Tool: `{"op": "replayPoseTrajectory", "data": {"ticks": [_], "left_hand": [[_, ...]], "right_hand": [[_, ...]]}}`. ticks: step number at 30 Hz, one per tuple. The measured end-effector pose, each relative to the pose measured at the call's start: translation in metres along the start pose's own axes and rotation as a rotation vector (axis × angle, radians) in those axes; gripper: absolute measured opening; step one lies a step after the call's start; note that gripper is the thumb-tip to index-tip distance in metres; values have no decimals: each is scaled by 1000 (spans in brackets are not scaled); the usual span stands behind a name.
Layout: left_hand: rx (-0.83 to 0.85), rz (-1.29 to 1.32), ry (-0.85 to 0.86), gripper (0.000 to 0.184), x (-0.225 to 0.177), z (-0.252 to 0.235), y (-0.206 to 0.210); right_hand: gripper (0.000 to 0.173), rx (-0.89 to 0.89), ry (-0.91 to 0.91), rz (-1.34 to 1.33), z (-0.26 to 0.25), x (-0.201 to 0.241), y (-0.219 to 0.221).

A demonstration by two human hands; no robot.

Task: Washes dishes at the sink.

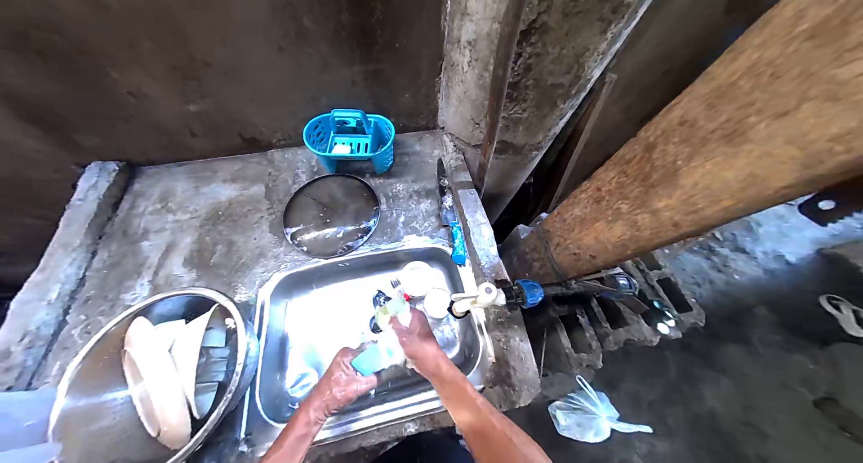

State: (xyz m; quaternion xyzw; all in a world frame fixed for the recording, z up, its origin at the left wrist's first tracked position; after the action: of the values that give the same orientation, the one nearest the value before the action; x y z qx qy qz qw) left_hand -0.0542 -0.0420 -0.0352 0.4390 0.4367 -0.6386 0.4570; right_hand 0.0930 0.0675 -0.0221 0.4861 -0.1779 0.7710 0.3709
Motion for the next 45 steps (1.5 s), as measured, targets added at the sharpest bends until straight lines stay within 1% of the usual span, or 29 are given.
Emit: {"op": "replayPoseTrajectory", "data": {"ticks": [2,3,4,5,6,8,9,10,11,13,15,16,19,21,22,23,25,26,27,28,30,32,34,36,38,40,42,44,45], "left_hand": [[-61,122,38,23,5,1,3],[-83,194,47,24,8,1,3],[-99,242,44,25,11,1,1],[-119,267,29,25,15,1,-2],[-136,279,12,24,17,1,-4],[-158,283,-4,23,20,-4,-5],[-165,269,0,22,19,-7,-4],[-176,237,-1,21,15,-9,0],[-185,163,-14,19,9,-10,4],[-157,-20,-36,22,-2,-11,11],[-121,-51,-33,25,-4,-8,15],[-124,8,-17,25,0,-9,18],[-221,380,46,29,16,-18,26],[-271,451,56,32,21,-24,27],[-276,431,63,31,24,-26,27],[-274,389,79,30,25,-28,28],[-275,240,100,24,23,-31,31],[-283,145,92,22,18,-30,34],[-287,50,62,23,10,-29,37],[-294,25,46,23,3,-28,41],[-321,151,95,24,-1,-27,48],[-288,368,190,30,1,-31,51],[-233,456,241,35,0,-39,53],[-316,529,191,38,4,-45,56],[-406,565,65,43,15,-46,55],[-384,532,-31,49,23,-47,59],[-349,539,-74,49,22,-52,67],[-419,608,-131,49,12,-63,78],[-489,666,-155,47,7,-66,83]], "right_hand": [[33,-123,-7,-334,-9,-4,-3],[29,-150,-51,-501,-10,-8,-5],[28,-126,-81,-589,-8,-11,-8],[30,-73,-90,-577,-3,-15,-11],[34,-8,-86,-474,5,-17,-13],[48,122,-42,-128,23,-14,-12],[51,173,-73,4,26,-14,-7],[52,191,-109,48,26,-17,-1],[51,150,-102,20,27,-16,4],[39,-53,-43,-160,21,-16,8],[37,-176,18,-287,9,-25,6],[37,-203,33,-331,4,-29,4],[35,-206,-25,-564,7,-37,2],[28,-108,-107,-778,16,-40,6],[29,-42,-137,-798,21,-41,8],[32,10,-158,-729,25,-39,8],[40,54,-199,-485,27,-37,7],[41,21,-204,-416,27,-34,7],[38,-48,-198,-407,24,-33,7],[35,-134,-186,-456,21,-31,7],[29,-252,-152,-643,14,-29,7],[26,-272,-112,-828,16,-30,14],[23,-282,-94,-972,19,-42,27],[25,-342,-82,-877,14,-51,23],[30,-391,-96,-657,10,-61,10],[34,-409,-67,-439,9,-59,-8],[39,-370,-33,-304,8,-52,-13],[45,-315,-27,-104,11,-43,-1],[49,-279,-22,44,15,-42,8]]}}
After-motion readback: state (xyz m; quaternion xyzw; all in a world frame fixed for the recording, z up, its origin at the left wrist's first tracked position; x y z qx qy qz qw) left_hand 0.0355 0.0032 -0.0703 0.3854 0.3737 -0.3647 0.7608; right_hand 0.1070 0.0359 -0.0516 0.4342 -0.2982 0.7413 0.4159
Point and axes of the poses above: each hand's wrist, its own z-axis away from the middle knuckle, its own y-axis out of the palm, x = y × z, the point moved 1 cm from there along -z, towards the middle knuckle, and after that the axes turned 14 degrees about x, right-handed, at the moved point
